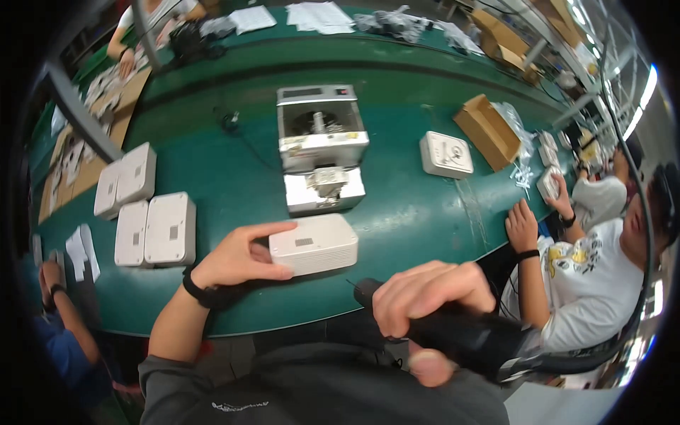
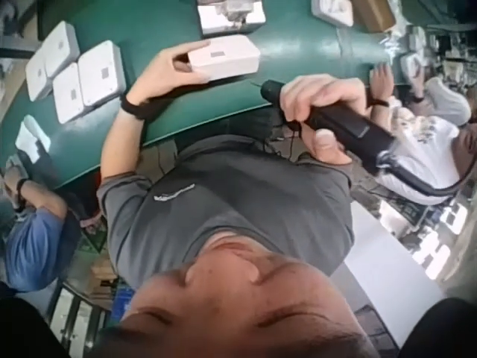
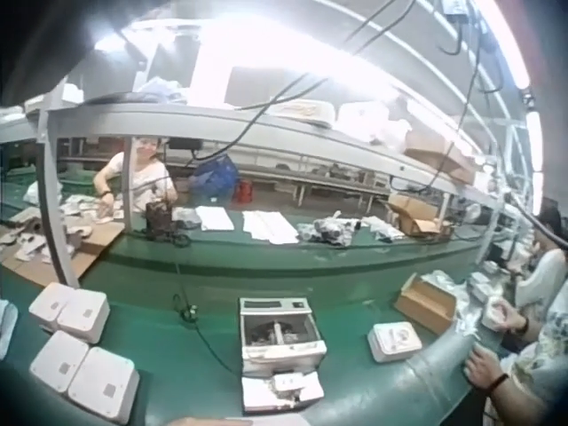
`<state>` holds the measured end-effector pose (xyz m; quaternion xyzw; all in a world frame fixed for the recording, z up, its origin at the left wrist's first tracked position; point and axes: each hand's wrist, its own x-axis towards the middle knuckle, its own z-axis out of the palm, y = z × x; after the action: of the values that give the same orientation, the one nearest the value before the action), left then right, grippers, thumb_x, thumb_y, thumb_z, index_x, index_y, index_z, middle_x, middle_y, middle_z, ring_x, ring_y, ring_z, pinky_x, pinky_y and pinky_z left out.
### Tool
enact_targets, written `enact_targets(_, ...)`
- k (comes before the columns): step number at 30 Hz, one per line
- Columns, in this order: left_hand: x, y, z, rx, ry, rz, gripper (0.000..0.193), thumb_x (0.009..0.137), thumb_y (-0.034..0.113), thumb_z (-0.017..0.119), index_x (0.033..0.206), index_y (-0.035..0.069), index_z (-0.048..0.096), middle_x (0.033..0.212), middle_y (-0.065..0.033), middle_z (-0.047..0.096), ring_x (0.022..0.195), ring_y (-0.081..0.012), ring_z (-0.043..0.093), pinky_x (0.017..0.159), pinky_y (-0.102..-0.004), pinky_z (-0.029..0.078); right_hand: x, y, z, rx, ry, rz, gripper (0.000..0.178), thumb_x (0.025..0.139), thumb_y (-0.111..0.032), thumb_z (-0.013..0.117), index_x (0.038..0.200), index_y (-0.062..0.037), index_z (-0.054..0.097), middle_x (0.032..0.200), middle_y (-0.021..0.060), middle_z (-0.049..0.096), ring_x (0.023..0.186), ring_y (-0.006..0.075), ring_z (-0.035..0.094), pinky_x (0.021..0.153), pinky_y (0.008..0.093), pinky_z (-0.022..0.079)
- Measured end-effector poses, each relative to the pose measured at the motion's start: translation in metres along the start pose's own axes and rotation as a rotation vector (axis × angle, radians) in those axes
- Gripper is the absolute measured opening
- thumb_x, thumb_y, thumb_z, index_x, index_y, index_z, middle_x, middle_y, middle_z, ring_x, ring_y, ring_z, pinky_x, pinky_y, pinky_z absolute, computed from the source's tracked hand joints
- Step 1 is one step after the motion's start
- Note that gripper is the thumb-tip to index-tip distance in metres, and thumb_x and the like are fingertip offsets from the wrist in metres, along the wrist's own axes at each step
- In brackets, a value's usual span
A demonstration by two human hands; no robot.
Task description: The person picks up a white plastic housing, uses a power screwdriver to drive screws into its corners, and then sets it aside to repeat the process with another unit.
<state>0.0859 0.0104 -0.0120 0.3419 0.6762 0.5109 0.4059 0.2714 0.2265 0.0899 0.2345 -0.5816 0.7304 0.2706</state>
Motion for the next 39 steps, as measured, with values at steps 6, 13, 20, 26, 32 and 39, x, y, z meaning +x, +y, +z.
enact_targets(6, 0.022, 0.005, 0.031, -0.417, -0.149, -0.244, 0.062, 0.09, 0.022, 0.071, 0.143, 0.004, 0.045, 0.12, -0.0171, 0.064, 0.09, -0.023, 0.071, 0.076, -0.0306, 0.059, -0.072, 0.006, -0.054, -0.312, 0.014, -0.066, 0.042, 0.075, -0.004, 0.077, 0.107, 0.0026, 0.051, 0.074, 0.0099, 0.061, 0.061, 0.0228, 0.062, 0.062, 0.0391, 0.055)
enact_targets(13, 0.1, 0.025, 0.088, -0.762, -0.342, -0.54, 0.068, 0.097, 0.047, 0.058, 0.144, 0.001, 0.04, 0.115, -0.0204, 0.065, 0.1, -0.031, 0.069, 0.078, -0.0367, 0.059, -0.107, 0.005, -0.071, -0.234, 0.143, -0.099, 0.039, 0.082, -0.01, 0.074, 0.108, -0.0002, 0.048, 0.073, 0.0123, 0.061, 0.061, 0.0242, 0.062, 0.06, 0.039, 0.055)
enact_targets(20, 0.19, 0.044, 0.146, -0.742, -0.336, -0.529, 0.068, 0.098, 0.05, 0.055, 0.142, 0.0, 0.041, 0.115, -0.022, 0.066, 0.1, -0.0305, 0.069, 0.082, -0.0352, 0.058, -0.115, 0.007, -0.084, -0.187, 0.191, -0.147, 0.036, 0.083, -0.008, 0.071, 0.109, 0.0005, 0.046, 0.074, 0.0124, 0.06, 0.06, 0.0241, 0.061, 0.061, 0.0404, 0.055)
enact_targets(26, 0.194, 0.071, 0.169, 0.247, -0.208, 0.024, 0.069, 0.087, 0.041, 0.073, 0.136, -0.001, 0.047, 0.118, -0.0241, 0.064, 0.107, -0.0327, 0.066, 0.092, -0.0373, 0.054, -0.131, 0.016, -0.102, -0.016, 0.256, -0.154, 0.039, 0.083, -0.007, 0.07, 0.111, 0.0, 0.044, 0.074, 0.0126, 0.06, 0.061, 0.0242, 0.06, 0.063, 0.0415, 0.056)
enact_targets(32, 0.236, 0.086, 0.182, 0.805, 0.044, 0.602, 0.087, 0.072, 0.037, 0.085, 0.139, 0.0, 0.045, 0.139, -0.0295, 0.045, 0.13, -0.0419, 0.046, 0.106, -0.0476, 0.043, -0.123, 0.006, -0.099, -0.024, 0.279, -0.127, 0.036, 0.08, 0.003, 0.07, 0.109, 0.0031, 0.048, 0.079, 0.013, 0.061, 0.07, 0.0234, 0.062, 0.069, 0.0417, 0.054)
enact_targets(39, 0.298, 0.086, 0.208, 1.099, 0.139, 0.425, 0.098, 0.071, 0.044, 0.082, 0.147, 0.002, 0.037, 0.152, -0.0333, 0.022, 0.142, -0.0516, 0.022, 0.111, -0.06, 0.031, -0.124, 0.007, -0.097, -0.071, 0.25, -0.218, 0.037, 0.087, -0.01, 0.072, 0.114, 0.0013, 0.049, 0.091, 0.0162, 0.056, 0.069, 0.0211, 0.056, 0.064, 0.0367, 0.051)
